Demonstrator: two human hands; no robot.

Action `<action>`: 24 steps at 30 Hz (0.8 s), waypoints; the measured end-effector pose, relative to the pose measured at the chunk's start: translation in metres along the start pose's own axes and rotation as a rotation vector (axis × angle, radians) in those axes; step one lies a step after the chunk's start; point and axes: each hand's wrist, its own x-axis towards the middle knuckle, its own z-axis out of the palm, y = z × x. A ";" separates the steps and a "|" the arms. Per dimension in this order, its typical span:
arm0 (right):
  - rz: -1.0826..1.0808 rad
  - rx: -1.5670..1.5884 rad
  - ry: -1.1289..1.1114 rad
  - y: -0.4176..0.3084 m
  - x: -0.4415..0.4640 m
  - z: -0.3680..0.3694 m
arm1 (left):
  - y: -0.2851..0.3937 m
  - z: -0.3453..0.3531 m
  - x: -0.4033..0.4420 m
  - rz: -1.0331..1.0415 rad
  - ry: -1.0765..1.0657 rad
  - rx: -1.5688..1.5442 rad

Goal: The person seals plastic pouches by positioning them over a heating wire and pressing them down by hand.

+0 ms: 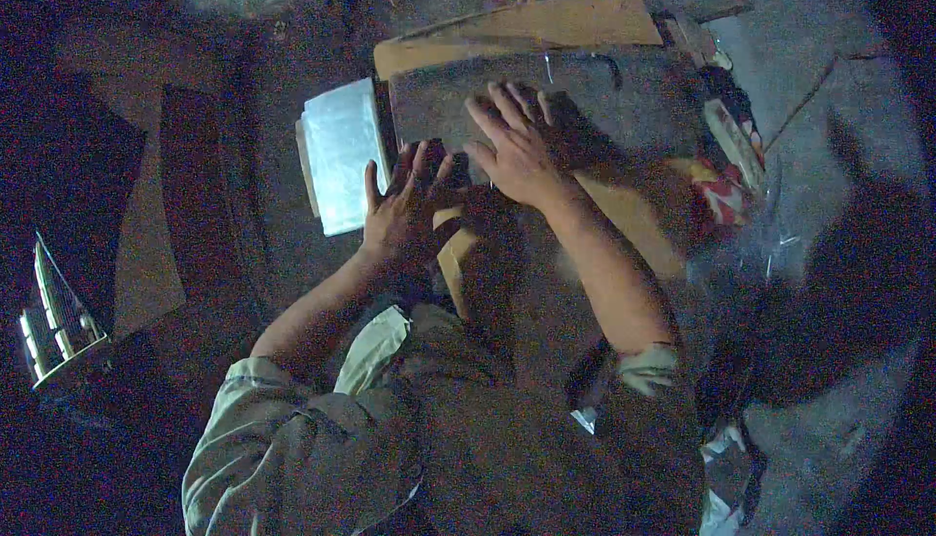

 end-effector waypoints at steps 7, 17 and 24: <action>0.407 0.025 -0.117 0.037 0.088 0.019 | 0.001 0.000 -0.001 -0.012 -0.028 -0.019; 0.615 0.355 -0.529 0.055 0.156 -0.010 | -0.002 -0.004 -0.001 0.003 -0.054 -0.053; 0.266 0.269 -0.482 0.063 0.150 -0.003 | -0.003 0.003 0.000 -0.012 -0.045 -0.043</action>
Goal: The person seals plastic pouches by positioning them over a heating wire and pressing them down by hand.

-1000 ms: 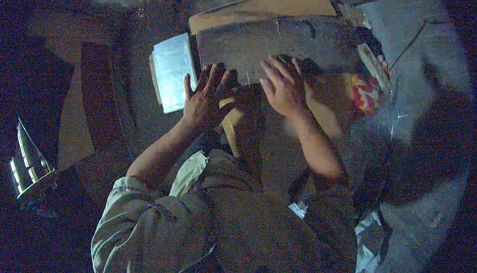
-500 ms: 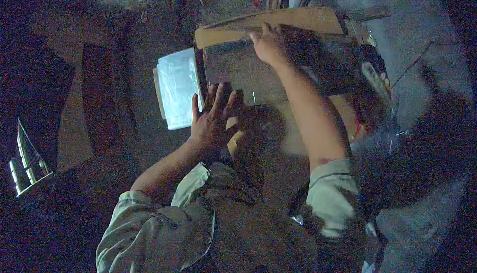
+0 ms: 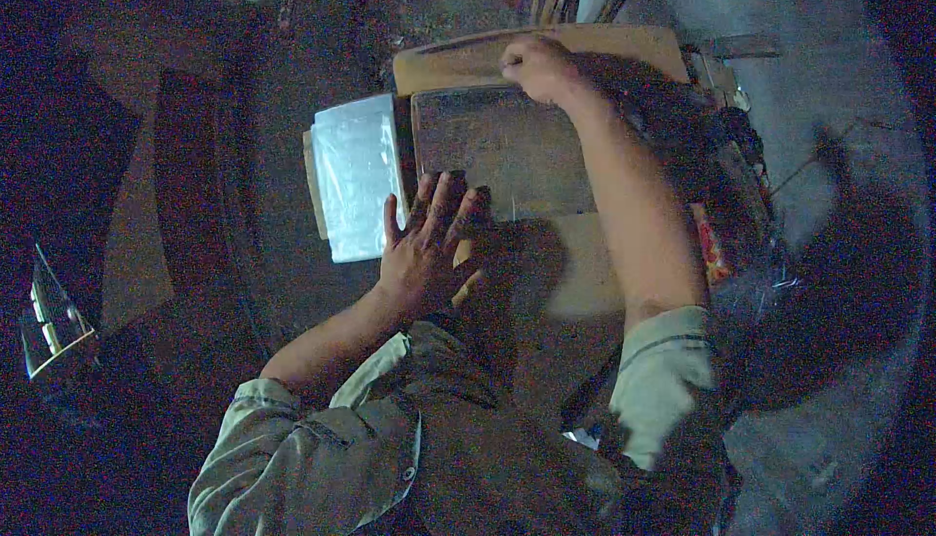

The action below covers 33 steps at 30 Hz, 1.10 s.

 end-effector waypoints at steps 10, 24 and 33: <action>-0.146 -0.031 0.614 0.003 -0.021 0.022 | 0.001 -0.004 0.002 -0.023 0.011 -0.034; -0.247 -0.055 0.415 0.024 -0.173 0.070 | -0.008 -0.005 -0.004 -0.019 0.103 -0.014; -0.353 -0.213 0.535 0.036 -0.160 0.080 | -0.005 0.003 0.020 -0.012 0.224 0.022</action>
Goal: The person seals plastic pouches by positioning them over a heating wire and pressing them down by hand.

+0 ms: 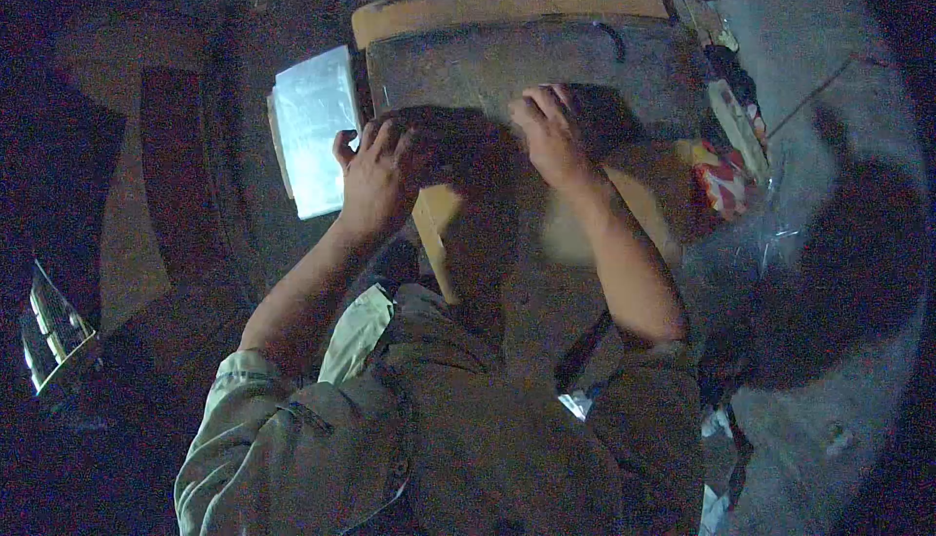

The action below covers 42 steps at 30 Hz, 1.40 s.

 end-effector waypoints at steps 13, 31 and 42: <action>0.001 0.147 0.070 -0.016 -0.025 0.006 | -0.003 0.007 -0.015 -0.002 -0.031 0.028; -0.046 0.080 0.046 -0.014 -0.029 0.011 | 0.014 0.013 -0.024 0.053 0.033 0.021; -0.020 0.003 0.013 -0.021 -0.053 -0.002 | 0.019 0.005 -0.041 0.039 -0.176 0.026</action>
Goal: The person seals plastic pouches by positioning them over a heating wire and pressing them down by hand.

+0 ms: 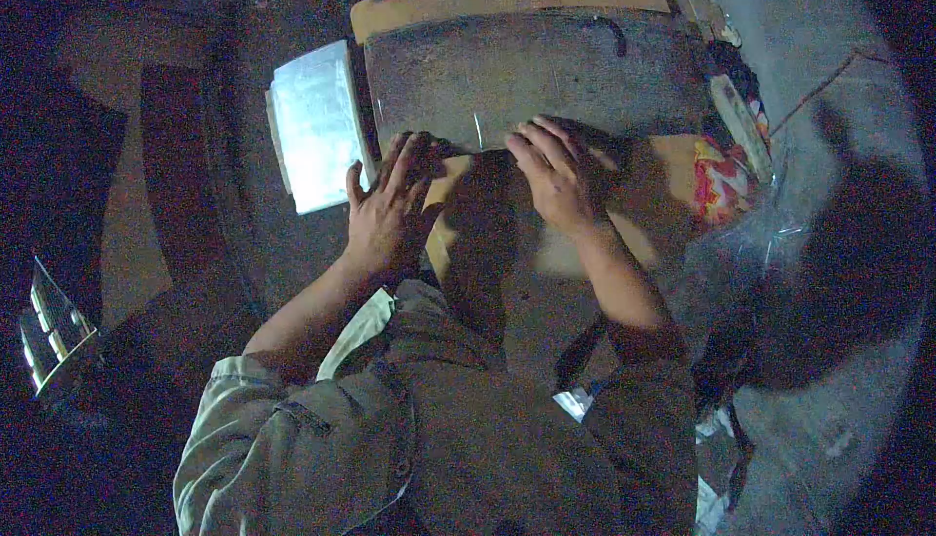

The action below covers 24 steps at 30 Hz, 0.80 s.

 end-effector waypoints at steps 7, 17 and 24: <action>0.068 -0.129 0.047 0.006 -0.012 -0.013 | -0.005 0.005 -0.011 -0.018 -0.035 0.068; 0.329 0.030 0.164 -0.027 -0.036 -0.017 | 0.002 0.005 -0.037 -0.015 0.037 -0.018; 0.903 0.414 -0.111 -0.078 -0.085 0.015 | 0.014 0.021 -0.069 0.132 -0.254 -0.138</action>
